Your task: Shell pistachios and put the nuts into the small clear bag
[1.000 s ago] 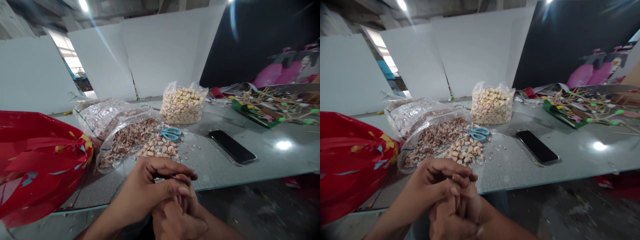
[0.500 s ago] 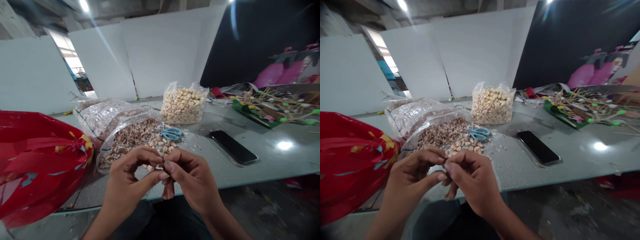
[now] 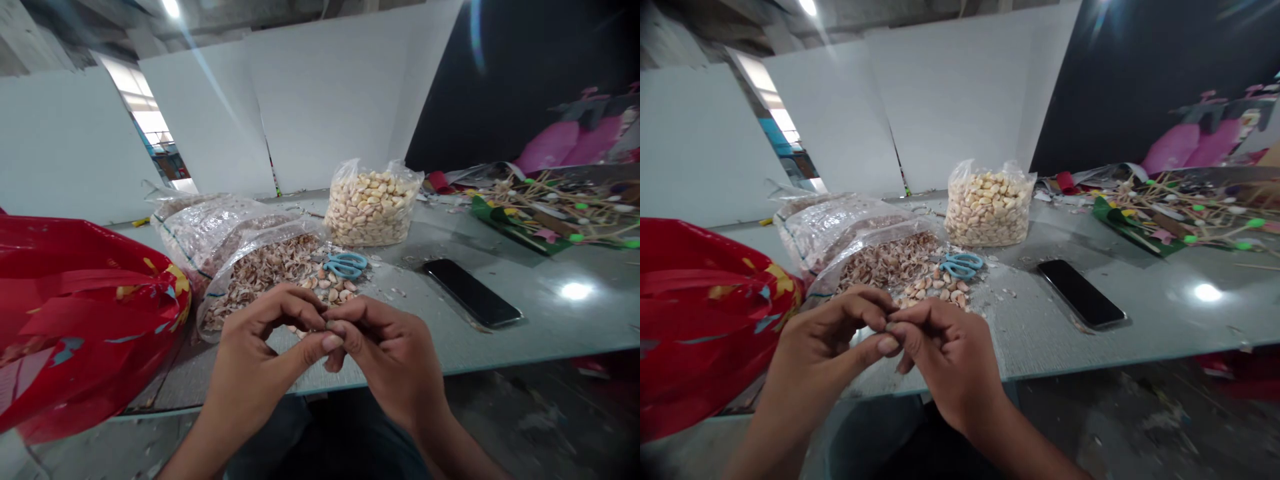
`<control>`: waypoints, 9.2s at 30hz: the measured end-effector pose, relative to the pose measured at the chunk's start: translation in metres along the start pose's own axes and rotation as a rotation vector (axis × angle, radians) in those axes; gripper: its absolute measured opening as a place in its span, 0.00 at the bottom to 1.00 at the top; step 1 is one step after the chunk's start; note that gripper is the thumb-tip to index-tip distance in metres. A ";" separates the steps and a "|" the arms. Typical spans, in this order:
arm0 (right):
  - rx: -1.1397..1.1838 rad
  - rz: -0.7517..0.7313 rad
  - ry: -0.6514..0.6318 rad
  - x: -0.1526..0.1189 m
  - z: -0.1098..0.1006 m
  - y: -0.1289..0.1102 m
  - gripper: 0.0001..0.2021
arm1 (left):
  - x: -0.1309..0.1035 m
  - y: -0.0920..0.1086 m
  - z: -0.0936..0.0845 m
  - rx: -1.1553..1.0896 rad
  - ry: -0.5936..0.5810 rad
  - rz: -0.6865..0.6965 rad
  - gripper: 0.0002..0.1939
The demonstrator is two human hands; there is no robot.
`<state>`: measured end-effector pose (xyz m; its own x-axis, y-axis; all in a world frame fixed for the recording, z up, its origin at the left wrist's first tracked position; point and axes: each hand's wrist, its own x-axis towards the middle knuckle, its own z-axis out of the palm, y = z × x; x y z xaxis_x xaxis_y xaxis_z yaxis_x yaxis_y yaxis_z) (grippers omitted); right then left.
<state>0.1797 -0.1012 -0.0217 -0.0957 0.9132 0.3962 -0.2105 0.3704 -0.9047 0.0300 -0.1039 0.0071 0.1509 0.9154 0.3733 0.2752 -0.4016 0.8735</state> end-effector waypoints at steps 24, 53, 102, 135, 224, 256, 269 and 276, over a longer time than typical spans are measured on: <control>0.119 0.195 -0.049 0.010 -0.019 0.011 0.10 | 0.010 -0.010 0.012 -0.165 -0.355 -0.065 0.08; -0.487 -0.078 -0.034 -0.007 -0.029 -0.016 0.06 | -0.001 0.017 0.007 0.176 -0.285 0.026 0.08; -0.089 0.028 0.005 -0.014 -0.031 -0.015 0.09 | -0.010 0.007 0.028 -0.075 -0.261 0.059 0.09; -1.449 -0.109 -0.725 0.148 -0.031 0.104 0.19 | 0.153 -0.130 -0.021 1.016 -0.340 -0.186 0.08; -1.067 -0.201 -0.196 0.136 -0.017 0.129 0.20 | 0.134 -0.168 -0.025 0.612 0.002 0.218 0.17; -1.052 -0.311 -0.108 0.153 -0.017 0.146 0.11 | 0.131 -0.173 -0.018 0.559 -0.024 0.210 0.17; -0.856 -0.300 -0.100 0.153 -0.022 0.142 0.11 | 0.132 -0.179 -0.013 0.529 0.023 0.187 0.18; -0.837 -0.227 -0.053 0.154 -0.021 0.139 0.10 | 0.132 -0.178 -0.014 0.484 0.016 0.162 0.18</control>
<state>0.1565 0.0944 -0.0899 -0.1878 0.8005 0.5691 0.5533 0.5650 -0.6121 -0.0118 0.0890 -0.0944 0.2148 0.8390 0.5000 0.6586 -0.5024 0.5602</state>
